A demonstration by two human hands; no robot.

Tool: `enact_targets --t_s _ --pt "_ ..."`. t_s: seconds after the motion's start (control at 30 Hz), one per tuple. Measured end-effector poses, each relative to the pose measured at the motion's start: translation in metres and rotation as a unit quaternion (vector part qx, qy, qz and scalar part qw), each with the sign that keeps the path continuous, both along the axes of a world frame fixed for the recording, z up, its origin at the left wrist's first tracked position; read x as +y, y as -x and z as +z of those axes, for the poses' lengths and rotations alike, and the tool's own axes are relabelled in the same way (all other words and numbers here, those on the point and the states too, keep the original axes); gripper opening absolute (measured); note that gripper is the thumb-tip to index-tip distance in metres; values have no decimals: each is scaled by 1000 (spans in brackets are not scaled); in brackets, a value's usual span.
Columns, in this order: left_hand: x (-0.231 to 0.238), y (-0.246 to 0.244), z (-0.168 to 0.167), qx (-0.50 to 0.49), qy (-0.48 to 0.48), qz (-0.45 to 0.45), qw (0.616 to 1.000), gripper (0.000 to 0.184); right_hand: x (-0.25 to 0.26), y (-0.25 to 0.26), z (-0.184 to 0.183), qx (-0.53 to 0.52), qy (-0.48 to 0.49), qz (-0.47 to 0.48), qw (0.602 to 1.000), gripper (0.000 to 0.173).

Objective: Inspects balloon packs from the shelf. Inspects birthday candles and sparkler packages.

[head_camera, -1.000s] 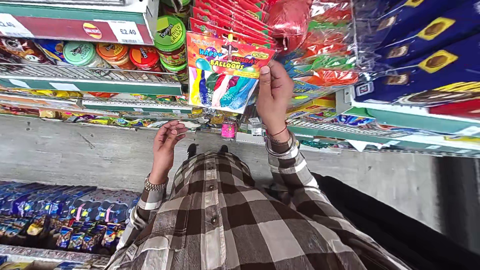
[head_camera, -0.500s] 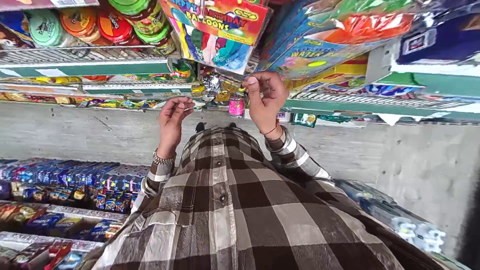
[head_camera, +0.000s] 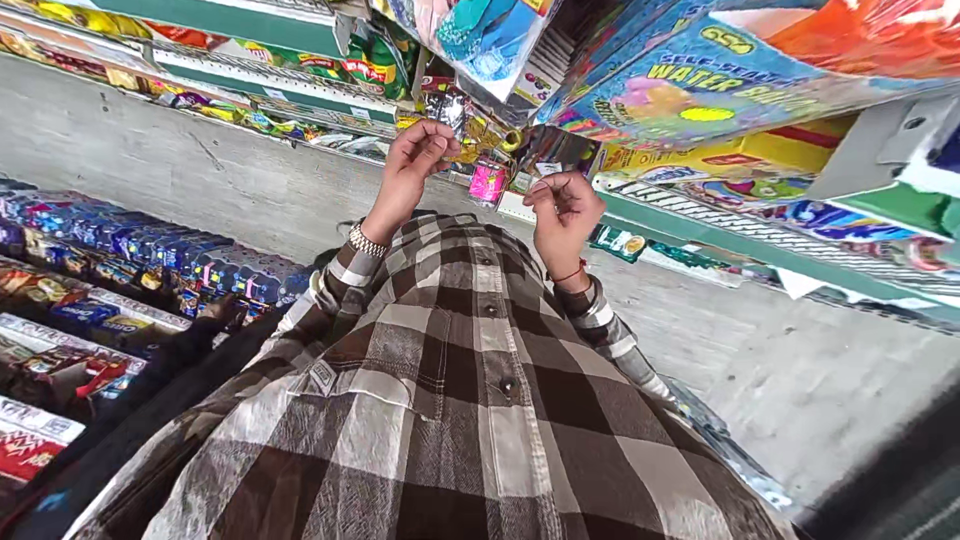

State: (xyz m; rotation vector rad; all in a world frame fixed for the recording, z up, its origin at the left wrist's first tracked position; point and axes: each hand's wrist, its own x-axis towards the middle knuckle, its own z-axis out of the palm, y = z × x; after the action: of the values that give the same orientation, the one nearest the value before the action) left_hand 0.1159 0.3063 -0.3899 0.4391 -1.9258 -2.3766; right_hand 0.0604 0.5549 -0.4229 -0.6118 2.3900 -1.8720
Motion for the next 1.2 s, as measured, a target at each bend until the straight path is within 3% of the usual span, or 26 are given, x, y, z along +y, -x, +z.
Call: enact_targets --t_s 0.33,0.53,0.67,0.83,1.07,1.2 --pt "15 30 -80 6 10 92 996 22 32 -10 -28 -74 -37 50 995 14" --pt "-4 90 -114 78 187 84 976 42 33 -34 -31 -75 -17 26 997 12" --pt "-12 134 -130 64 266 94 957 57 37 -57 -32 -74 -13 -1 997 13" --pt "-13 142 -142 108 234 169 951 31 47 -91 -34 -86 -10 -37 996 13" --pt "-10 123 -140 140 184 190 954 18 50 -123 -19 -71 -23 -54 996 13" --pt "-15 100 -135 171 154 111 967 13 52 -136 -8 -67 -14 -64 996 13"
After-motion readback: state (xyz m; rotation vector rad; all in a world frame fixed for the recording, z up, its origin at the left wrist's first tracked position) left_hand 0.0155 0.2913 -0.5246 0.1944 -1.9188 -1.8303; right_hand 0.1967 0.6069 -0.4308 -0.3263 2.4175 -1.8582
